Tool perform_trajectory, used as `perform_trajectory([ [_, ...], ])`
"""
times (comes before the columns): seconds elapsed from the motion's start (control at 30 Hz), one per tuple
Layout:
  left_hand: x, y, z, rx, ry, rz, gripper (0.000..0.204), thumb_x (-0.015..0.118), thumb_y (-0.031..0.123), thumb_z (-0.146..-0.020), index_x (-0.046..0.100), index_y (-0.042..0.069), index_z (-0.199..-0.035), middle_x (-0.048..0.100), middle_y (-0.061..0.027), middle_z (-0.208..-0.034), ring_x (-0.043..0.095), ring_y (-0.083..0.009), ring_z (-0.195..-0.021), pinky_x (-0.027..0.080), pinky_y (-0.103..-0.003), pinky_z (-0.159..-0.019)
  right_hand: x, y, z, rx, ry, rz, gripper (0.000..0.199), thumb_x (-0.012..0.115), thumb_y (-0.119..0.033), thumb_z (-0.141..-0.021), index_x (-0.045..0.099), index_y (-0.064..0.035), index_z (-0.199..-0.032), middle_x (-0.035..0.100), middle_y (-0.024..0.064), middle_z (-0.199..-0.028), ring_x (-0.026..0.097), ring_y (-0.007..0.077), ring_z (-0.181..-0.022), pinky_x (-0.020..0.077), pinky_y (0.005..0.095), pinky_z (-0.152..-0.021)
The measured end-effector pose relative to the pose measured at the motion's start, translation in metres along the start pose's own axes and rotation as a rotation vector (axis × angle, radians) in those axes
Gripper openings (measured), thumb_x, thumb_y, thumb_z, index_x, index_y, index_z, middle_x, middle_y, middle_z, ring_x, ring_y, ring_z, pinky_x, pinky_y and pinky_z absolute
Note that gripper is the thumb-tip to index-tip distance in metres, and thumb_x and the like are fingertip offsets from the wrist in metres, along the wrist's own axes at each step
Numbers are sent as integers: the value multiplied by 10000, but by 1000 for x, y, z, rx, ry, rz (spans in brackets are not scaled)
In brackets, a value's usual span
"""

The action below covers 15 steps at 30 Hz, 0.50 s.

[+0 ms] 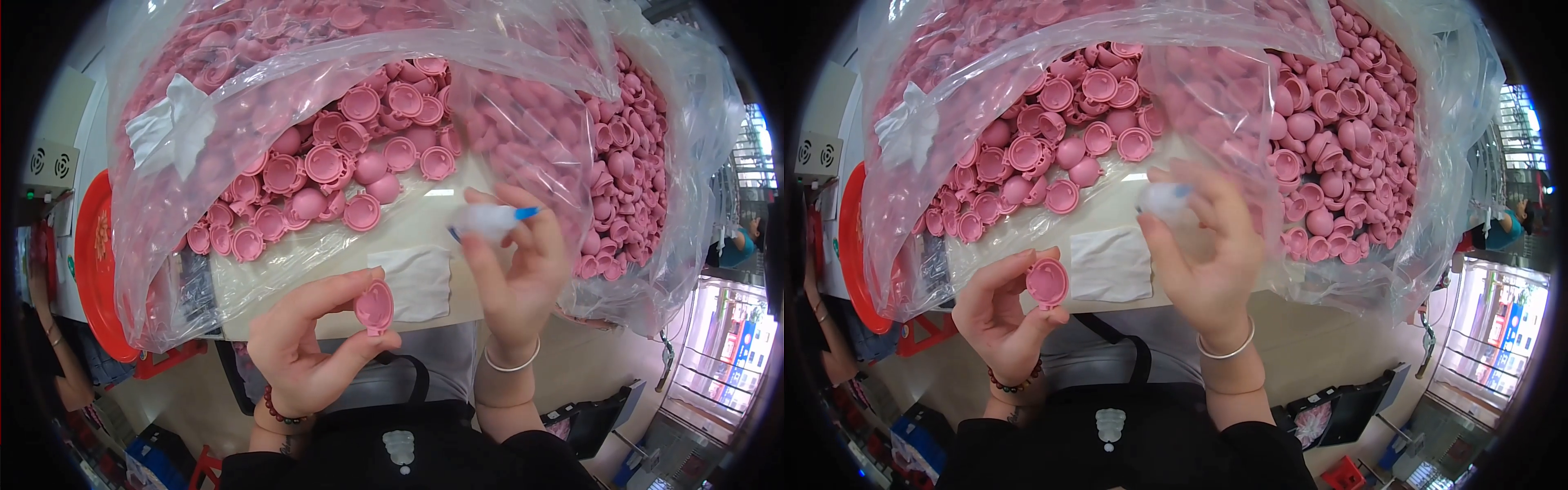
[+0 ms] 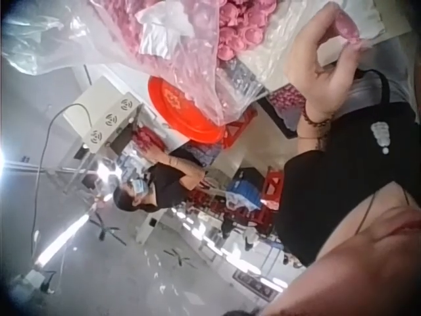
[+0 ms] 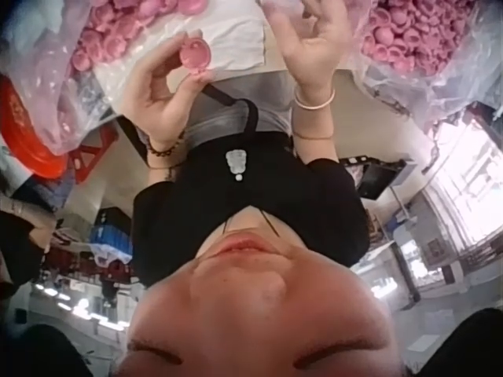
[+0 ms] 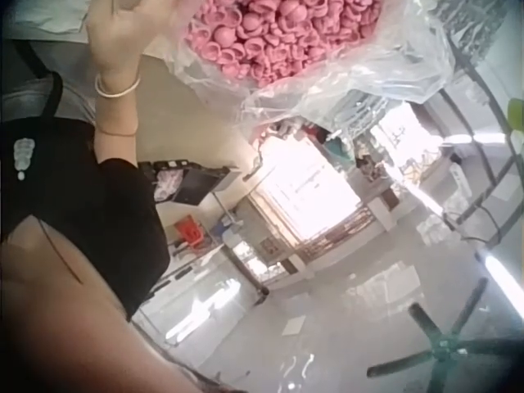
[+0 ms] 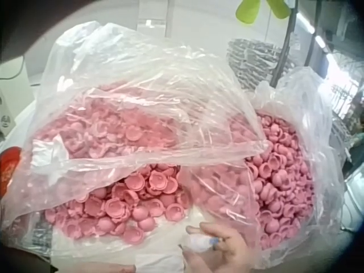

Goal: The person assembles plastic toys by applying glue from a bottle to casing pieces, pressing the parts together by hand, wiping them with a cloth, and placing the assembled toys onto a tray.

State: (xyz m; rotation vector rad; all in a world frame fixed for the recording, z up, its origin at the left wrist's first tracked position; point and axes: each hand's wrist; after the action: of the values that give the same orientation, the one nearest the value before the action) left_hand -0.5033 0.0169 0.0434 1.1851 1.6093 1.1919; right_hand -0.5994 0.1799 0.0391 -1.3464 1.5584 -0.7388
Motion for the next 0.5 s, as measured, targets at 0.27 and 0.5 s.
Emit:
perform_trajectory([
  [0.27,4,0,-4,-5,65,126,441,732,13,-637,540,-92,-1019,628,-178,-874,625,-206,-812,489,-289,-751,2,5,-6,-157,-26,526,363,644,34,-700,524,19,-1042,635,108,-862,560,99,-682,416,196,-595],
  [0.5,4,-3,-2,-98,19,173,468,734,-8,-615,520,-80,-1026,600,-179,-960,608,-218,-882,483,-290,-769,-80,-17,-6,-178,387,657,252,623,25,-705,551,43,-946,595,107,-873,553,152,-709,435,219,-606],
])
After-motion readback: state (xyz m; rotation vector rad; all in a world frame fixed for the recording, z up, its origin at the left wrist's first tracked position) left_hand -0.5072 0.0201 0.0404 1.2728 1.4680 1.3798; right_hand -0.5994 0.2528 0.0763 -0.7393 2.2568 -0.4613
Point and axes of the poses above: each hand's wrist, its own z-axis away from the middle knuckle, its own x-axis out of the palm, y = z × x
